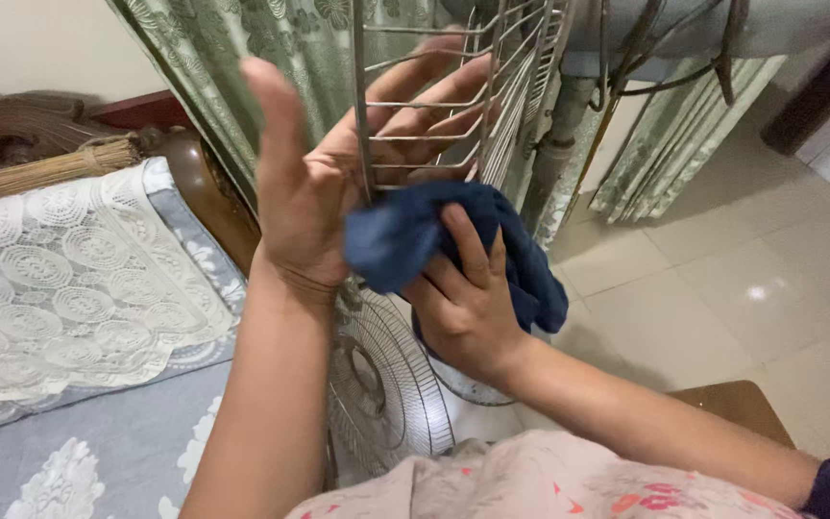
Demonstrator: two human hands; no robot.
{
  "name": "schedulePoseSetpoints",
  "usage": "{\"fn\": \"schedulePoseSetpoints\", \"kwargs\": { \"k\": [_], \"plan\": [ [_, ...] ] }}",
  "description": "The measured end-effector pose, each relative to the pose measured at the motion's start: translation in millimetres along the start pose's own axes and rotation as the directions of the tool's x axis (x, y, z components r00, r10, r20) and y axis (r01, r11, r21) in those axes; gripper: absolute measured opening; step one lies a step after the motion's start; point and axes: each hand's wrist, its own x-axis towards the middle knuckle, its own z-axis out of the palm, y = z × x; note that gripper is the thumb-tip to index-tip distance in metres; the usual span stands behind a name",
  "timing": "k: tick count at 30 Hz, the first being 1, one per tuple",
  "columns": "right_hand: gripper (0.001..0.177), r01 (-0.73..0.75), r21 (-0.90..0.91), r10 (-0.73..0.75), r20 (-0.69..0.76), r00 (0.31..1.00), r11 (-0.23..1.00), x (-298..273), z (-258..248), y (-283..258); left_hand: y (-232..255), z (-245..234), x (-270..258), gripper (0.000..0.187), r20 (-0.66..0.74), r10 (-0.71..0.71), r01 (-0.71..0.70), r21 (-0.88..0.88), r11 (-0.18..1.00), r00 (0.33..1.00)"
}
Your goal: The person wipes the blades and central hub of a standing electric fan with a dark blue cloth, then wipes the front metal grille. The person holds the fan steady with one hand while wiping with the other.
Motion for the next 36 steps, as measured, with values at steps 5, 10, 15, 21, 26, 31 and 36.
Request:
{"fn": "schedulePoseSetpoints", "kwargs": {
  "k": [5,10,15,21,26,31,36],
  "plan": [
    [0.031,0.134,0.060,-0.139,0.072,0.988,0.989,-47.7,21.4,29.3,-2.1,2.9,3.2,0.095,-0.003,0.078,-0.067,0.474,0.878,0.997],
    [0.032,0.204,0.079,-0.210,0.077,0.975,0.976,-54.0,28.3,43.7,-5.2,3.2,0.8,0.087,-0.082,0.114,-0.060,0.491,0.869,0.990],
    [0.023,0.157,0.233,-0.177,0.071,0.982,0.960,-33.2,6.3,43.7,-7.0,8.6,2.4,0.094,-0.331,0.095,0.092,0.506,0.857,0.939],
    [0.025,0.061,0.426,-0.053,-0.032,0.998,0.903,25.5,-58.2,38.5,-18.1,3.8,-0.5,0.092,-0.382,0.074,0.084,0.381,0.921,0.921],
    [0.028,0.152,0.316,-0.073,-0.250,0.966,0.937,75.8,-76.9,39.5,-32.1,-20.9,-10.5,0.082,-0.444,0.093,0.049,0.297,0.954,0.891],
    [0.032,0.140,0.311,-0.053,-0.273,0.961,0.940,73.5,-35.2,32.2,-29.2,-13.9,-14.9,0.078,-0.330,0.222,-0.074,0.408,0.910,0.918],
    [0.022,0.141,0.268,-0.082,-0.219,0.972,0.953,25.4,-10.0,35.3,-16.0,14.7,-1.5,0.094,-0.448,0.162,0.067,0.452,0.889,0.879]
  ]
}}
